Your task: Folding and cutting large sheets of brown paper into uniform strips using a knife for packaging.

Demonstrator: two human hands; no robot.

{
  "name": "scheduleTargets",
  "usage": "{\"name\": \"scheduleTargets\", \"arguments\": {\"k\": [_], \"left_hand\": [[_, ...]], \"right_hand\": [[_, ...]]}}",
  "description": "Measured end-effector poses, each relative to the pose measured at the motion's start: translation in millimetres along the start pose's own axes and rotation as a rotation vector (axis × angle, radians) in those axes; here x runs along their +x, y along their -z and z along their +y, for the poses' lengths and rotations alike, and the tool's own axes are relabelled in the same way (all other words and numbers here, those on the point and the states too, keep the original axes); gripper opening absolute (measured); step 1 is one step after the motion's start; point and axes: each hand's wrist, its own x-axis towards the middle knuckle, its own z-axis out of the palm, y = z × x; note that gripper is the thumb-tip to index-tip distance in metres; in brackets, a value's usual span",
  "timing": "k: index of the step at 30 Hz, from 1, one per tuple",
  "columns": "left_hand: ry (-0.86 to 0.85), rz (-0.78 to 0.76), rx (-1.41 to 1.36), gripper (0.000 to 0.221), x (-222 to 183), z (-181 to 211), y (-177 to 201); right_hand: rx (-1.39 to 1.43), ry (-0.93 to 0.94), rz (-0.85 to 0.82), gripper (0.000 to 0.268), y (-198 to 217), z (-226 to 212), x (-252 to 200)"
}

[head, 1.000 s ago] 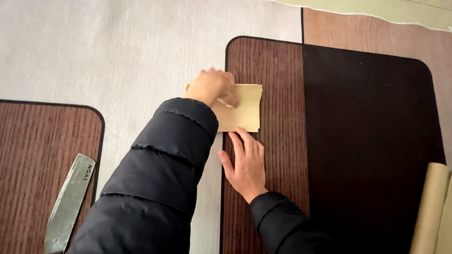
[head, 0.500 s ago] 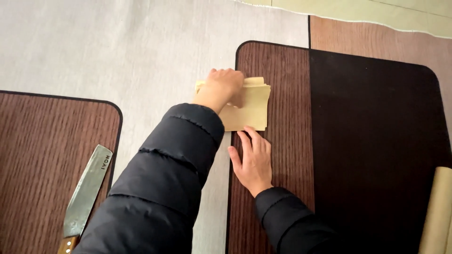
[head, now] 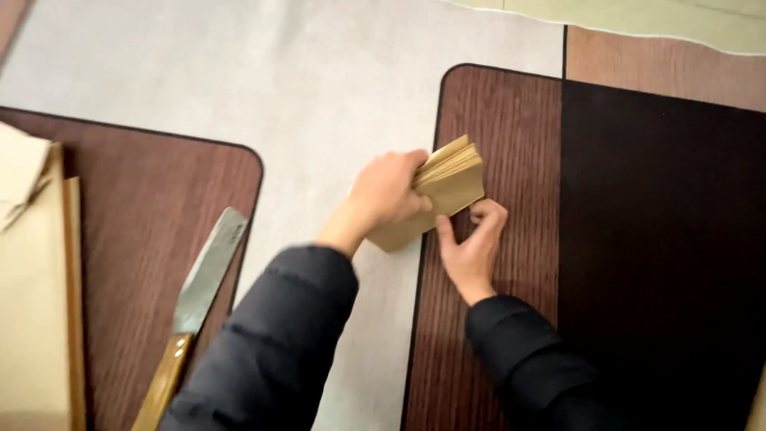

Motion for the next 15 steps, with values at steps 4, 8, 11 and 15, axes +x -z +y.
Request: {"name": "scheduleTargets", "arguments": {"k": [4, 8, 11, 15], "left_hand": [[0.021, 0.169, -0.218, 0.053, -84.9, -14.1, -21.7], [0.073, 0.336, -0.662, 0.041, -168.4, -7.1, -30.0], [0.029, 0.493, -0.765, 0.036, -210.9, -14.2, -52.5], [0.043, 0.572, -0.802, 0.059, -239.5, -35.1, -99.5]], "right_hand": [[0.488, -0.302, -0.233, 0.082, 18.4, -31.4, -13.4], [0.891, -0.606, -0.432, 0.078, 43.5, -84.3, -18.0], [0.728, -0.411, -0.479, 0.074, 45.8, -99.8, -50.6], [0.630, -0.255, -0.501, 0.053, 50.0, -145.9, -77.4]]}}
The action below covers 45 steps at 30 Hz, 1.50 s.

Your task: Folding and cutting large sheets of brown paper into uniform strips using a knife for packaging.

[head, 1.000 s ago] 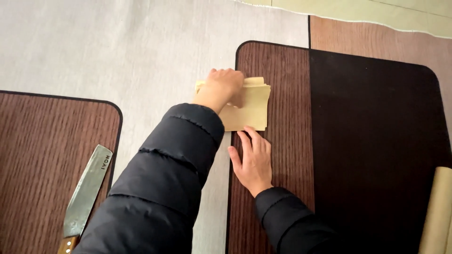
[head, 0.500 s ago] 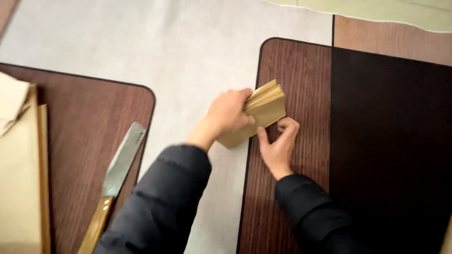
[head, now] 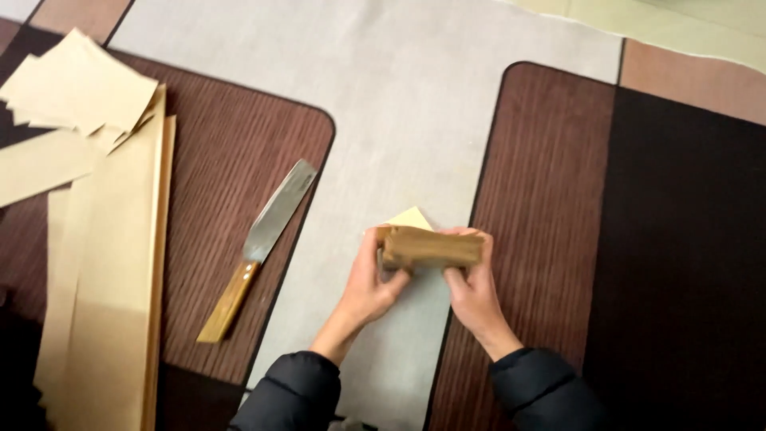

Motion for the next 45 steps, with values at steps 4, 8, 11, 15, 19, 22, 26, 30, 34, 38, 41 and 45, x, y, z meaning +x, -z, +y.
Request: {"name": "scheduleTargets", "arguments": {"k": [4, 8, 11, 15, 19, 22, 26, 30, 34, 38, 41, 45], "left_hand": [[-0.006, -0.037, 0.056, 0.071, -6.6, 0.7, 2.1], [-0.058, -0.005, -0.048, 0.060, -5.6, 16.2, -13.3], [-0.065, 0.065, -0.128, 0.061, -11.6, 22.1, -25.3], [-0.002, 0.069, -0.192, 0.060, -15.4, -18.2, -27.0], [-0.011, 0.049, -0.101, 0.063, -7.4, -29.0, -28.3], [0.086, 0.060, -0.213, 0.057, -6.3, -23.6, -37.2], [0.022, 0.100, -0.297, 0.053, -9.0, -22.0, -39.1], [0.031, 0.098, -0.237, 0.050, -12.3, -39.7, -38.5], [0.027, 0.142, -0.231, 0.050, -19.5, -24.4, -39.9], [-0.047, 0.220, -0.264, 0.045, -24.6, -23.7, -50.9], [-0.165, 0.222, -0.170, 0.043, -19.4, -15.8, -42.8], [-0.117, 0.145, -0.188, 0.071, -23.6, 1.4, -35.7]], "right_hand": [[0.002, -0.014, 0.005, 0.039, -4.8, -6.2, -3.2], [-0.039, 0.053, 0.007, 0.054, 1.2, -12.3, -8.7], [-0.072, 0.052, 0.025, 0.060, 8.2, -18.1, -12.5], [-0.098, 0.086, -0.007, 0.034, 6.9, 5.6, -11.4], [-0.119, 0.104, -0.032, 0.023, 7.5, 13.6, -11.2], [-0.089, -0.031, -0.065, 0.020, 15.0, 25.3, -15.0], [-0.027, 0.133, 0.004, 0.011, 5.5, 3.5, -12.3], [-0.091, 0.079, -0.002, 0.020, 0.2, 24.1, -21.4], [-0.078, 0.020, 0.012, 0.025, 1.9, 61.1, -38.5], [-0.067, -0.088, 0.030, 0.037, 8.7, 84.0, -46.6], [-0.073, -0.111, 0.042, 0.046, 14.9, 91.7, -49.1], [-0.100, -0.105, 0.046, 0.060, 0.6, 25.1, -28.1]]}}
